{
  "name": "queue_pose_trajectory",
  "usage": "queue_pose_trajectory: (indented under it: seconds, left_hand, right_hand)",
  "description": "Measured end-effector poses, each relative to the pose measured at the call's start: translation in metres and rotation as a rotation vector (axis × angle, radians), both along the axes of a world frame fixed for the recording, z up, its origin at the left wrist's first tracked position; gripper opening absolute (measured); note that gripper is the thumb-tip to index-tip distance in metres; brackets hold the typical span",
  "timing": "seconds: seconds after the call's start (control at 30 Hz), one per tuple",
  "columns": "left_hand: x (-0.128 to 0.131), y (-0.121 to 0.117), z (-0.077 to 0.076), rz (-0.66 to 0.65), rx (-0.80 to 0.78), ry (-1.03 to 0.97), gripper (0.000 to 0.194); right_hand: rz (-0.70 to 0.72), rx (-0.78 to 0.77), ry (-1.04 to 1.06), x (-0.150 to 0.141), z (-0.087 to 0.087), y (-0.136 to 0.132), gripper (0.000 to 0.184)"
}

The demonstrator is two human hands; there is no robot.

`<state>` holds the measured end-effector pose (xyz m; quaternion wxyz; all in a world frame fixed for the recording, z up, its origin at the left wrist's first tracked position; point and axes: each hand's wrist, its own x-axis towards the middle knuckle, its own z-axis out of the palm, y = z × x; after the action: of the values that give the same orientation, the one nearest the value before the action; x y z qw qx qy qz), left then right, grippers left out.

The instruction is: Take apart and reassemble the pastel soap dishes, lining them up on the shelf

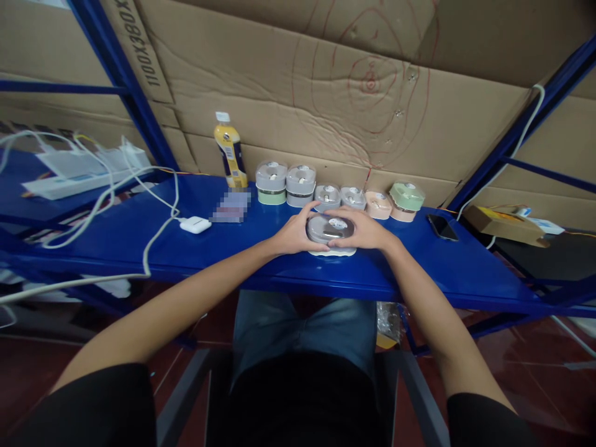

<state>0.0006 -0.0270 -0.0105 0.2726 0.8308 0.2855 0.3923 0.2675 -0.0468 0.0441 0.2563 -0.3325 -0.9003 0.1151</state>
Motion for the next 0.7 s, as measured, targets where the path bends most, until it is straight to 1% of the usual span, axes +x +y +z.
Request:
queue_pose_trajectory:
  seconds: [0.1,0.23,0.4,0.5,0.63,0.7]
  left_hand:
    - [0.0003,-0.0013,0.0007,0.020,-0.017,0.009,0.130]
    - [0.0009,-0.0014,-0.0006,0.014,-0.033,0.008,0.129]
    - [0.0007,-0.0022,-0.0008,0.012,-0.038,0.041,0.128]
    - [-0.0003,-0.0044,0.0020,0.021,-0.004,0.094,0.123]
    - [-0.0012,-0.0070,0.0047,-0.015,0.075,0.139,0.116]
    - [-0.0019,-0.0070,0.0042,-0.022,0.089,0.146,0.116]
  right_hand:
    - [0.007,-0.016,-0.001,0.0006,-0.0004,0.0005,0.085]
    - [0.027,-0.059,0.008,0.0018,-0.0030,0.0022,0.085]
    - [0.019,-0.073,-0.012,0.0027,-0.0073,0.0046,0.094]
    - [0.003,-0.067,-0.020,0.0028,-0.0089,0.0055,0.099]
    - [0.007,-0.068,-0.030,0.0023,-0.0096,0.0060,0.100]
    - [0.005,-0.065,-0.037,0.0016,-0.0098,0.0060,0.100]
